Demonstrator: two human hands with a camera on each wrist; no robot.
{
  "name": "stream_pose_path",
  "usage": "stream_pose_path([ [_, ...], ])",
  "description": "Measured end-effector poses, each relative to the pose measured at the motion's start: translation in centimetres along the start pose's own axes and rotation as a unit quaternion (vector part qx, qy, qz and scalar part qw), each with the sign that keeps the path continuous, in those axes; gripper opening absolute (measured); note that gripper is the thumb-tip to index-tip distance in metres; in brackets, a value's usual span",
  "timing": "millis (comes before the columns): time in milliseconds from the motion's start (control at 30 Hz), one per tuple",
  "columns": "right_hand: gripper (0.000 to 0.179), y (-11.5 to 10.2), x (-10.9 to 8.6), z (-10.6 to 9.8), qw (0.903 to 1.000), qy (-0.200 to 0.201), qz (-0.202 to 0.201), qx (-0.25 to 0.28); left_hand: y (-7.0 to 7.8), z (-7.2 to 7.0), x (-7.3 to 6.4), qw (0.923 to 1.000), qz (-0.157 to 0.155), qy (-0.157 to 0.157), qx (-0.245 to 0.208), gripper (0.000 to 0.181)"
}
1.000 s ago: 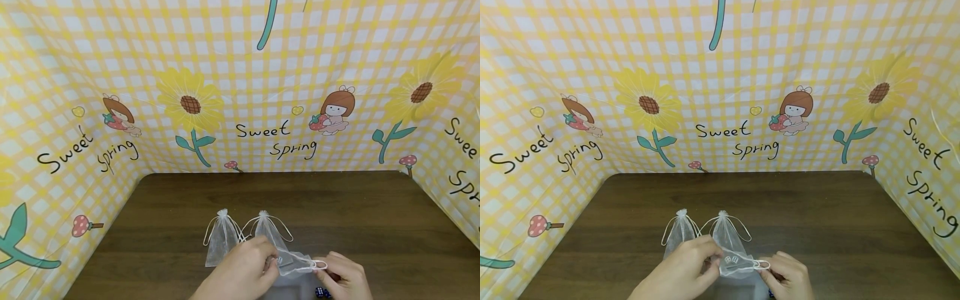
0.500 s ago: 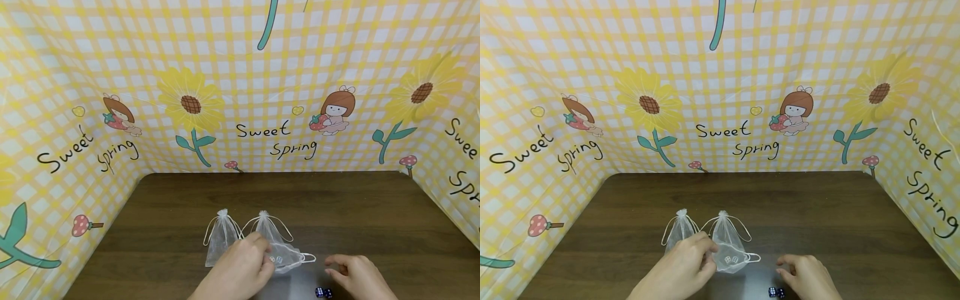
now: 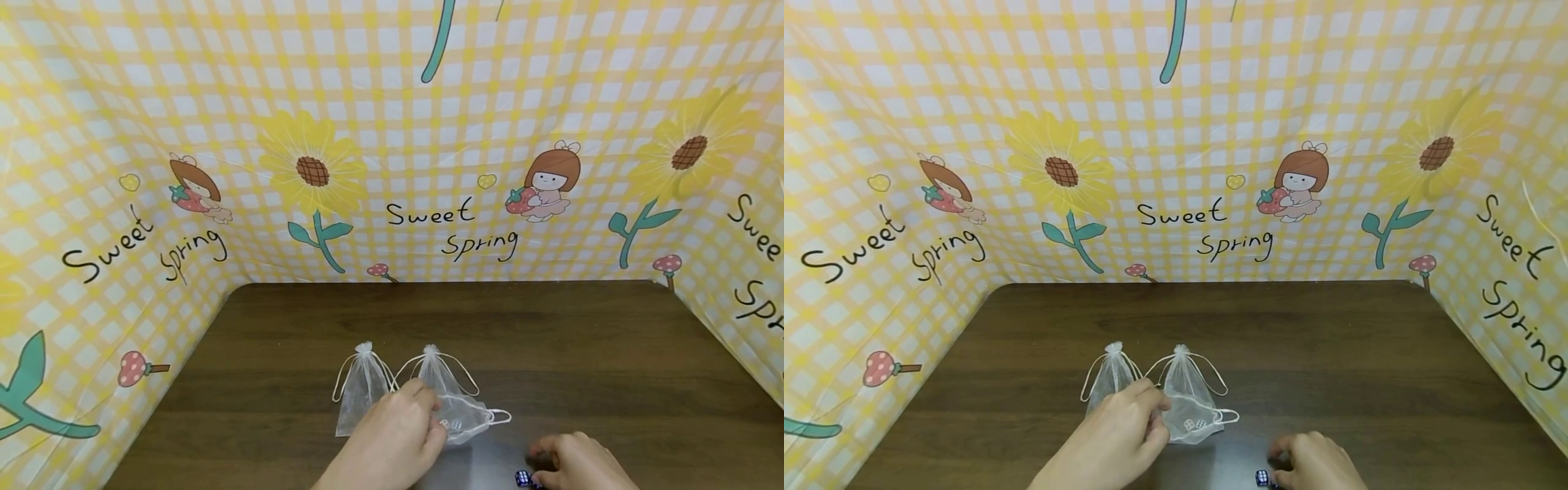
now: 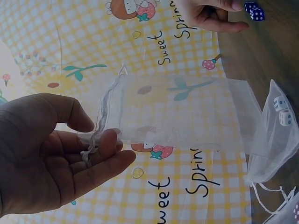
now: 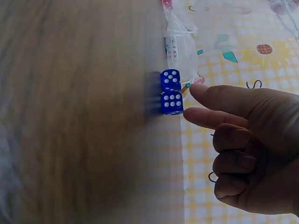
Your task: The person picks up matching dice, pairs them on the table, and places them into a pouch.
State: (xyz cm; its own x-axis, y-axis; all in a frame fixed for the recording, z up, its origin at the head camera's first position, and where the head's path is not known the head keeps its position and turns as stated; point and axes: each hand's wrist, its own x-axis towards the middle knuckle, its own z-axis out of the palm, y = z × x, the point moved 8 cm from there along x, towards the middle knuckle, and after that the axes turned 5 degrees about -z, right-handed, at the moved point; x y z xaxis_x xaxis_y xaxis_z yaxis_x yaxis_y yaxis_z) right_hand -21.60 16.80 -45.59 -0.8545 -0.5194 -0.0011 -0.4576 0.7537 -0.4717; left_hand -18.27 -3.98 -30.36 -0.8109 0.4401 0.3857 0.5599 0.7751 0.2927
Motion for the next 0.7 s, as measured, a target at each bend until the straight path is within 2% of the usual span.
stream_pose_path([
  [233, 0.02, 0.2, 0.0, 0.7, 0.9996, -0.028, 0.004, 0.001, -0.1, 0.1, -0.1, 1.0, -0.003, 0.0, 0.009, 0.003],
  [467, 0.013, -0.1, -0.1, 0.8, 0.9997, -0.017, -0.015, -0.002, -0.2, 0.5, 0.0, 0.9995, -0.015, -0.023, 0.012, 0.003],
  [700, 0.011, -0.1, 0.1, -0.2, 0.9994, 0.0, 0.002, -0.035, 0.0, 0.5, 0.1, 0.9995, -0.013, -0.023, 0.019, 0.004],
])
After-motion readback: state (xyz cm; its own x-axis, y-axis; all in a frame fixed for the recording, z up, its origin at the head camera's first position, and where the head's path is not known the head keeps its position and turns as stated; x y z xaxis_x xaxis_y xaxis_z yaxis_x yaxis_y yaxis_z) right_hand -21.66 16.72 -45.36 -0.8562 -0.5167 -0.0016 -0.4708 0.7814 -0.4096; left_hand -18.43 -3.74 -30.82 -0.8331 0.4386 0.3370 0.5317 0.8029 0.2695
